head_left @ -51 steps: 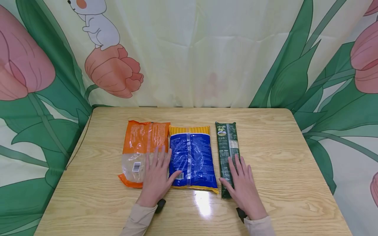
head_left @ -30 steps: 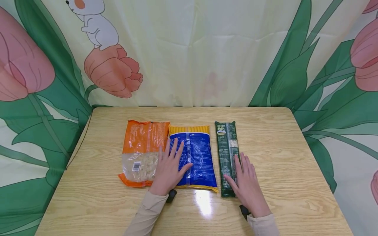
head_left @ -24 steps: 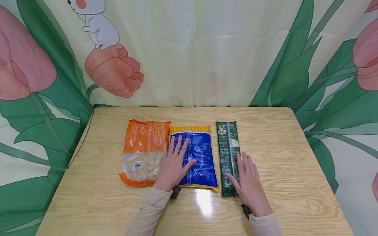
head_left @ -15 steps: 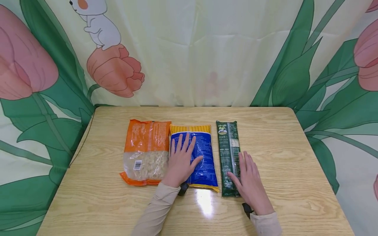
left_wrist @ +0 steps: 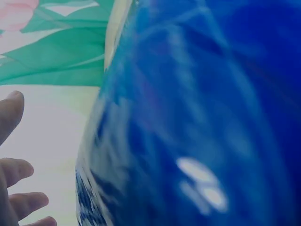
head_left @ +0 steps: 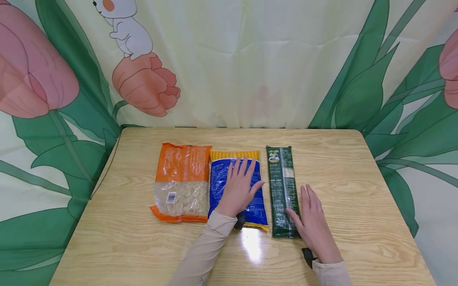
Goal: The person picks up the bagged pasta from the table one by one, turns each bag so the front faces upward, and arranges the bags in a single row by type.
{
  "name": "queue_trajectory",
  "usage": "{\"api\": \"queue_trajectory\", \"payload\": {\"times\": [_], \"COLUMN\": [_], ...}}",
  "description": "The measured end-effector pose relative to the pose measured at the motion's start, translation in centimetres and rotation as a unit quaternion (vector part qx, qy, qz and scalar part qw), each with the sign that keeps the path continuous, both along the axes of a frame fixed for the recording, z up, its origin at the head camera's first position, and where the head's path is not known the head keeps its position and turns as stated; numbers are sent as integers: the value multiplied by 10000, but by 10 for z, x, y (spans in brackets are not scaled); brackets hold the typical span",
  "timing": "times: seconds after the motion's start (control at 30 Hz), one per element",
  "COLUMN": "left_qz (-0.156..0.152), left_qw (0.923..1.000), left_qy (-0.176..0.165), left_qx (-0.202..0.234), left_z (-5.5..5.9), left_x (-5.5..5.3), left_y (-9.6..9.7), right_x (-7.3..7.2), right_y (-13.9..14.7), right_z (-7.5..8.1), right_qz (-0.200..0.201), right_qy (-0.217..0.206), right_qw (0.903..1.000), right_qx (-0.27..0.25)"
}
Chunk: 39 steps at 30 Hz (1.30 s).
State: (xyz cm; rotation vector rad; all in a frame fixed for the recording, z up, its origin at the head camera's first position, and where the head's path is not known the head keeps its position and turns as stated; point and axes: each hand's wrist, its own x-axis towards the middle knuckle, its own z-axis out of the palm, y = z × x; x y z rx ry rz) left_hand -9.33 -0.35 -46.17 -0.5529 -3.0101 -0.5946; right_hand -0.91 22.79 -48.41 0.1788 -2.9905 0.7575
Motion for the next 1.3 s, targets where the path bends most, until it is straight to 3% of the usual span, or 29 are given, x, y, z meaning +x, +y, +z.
{"api": "queue_trajectory", "payload": {"times": [0.3, 0.67, 0.93, 1.13, 1.3], "left_qz": [-87, -259, -92, 163, 282], "left_qw": [9999, 9985, 9949, 9849, 9792], "left_qy": [-2, -1, -367, -678, -878], "left_qx": [75, 488, 940, 1583, 1807], "left_z": [9, 7, 6, 1, -5], "left_x": [-11, -30, -41, -49, -57], "left_y": [23, 39, 49, 57, 62], "right_x": [0, -1, 0, 0, -2], "right_y": [6, 7, 8, 6, 3], "right_z": [-4, 2, 0, 1, 1], "right_qz": [-167, -945, -987, -828, -786], "right_qy": [245, -4, -34, -315, -415], "right_qw": [9994, 9941, 9920, 9920, 9917], "right_qx": [-177, -528, -783, -899, -929]}}
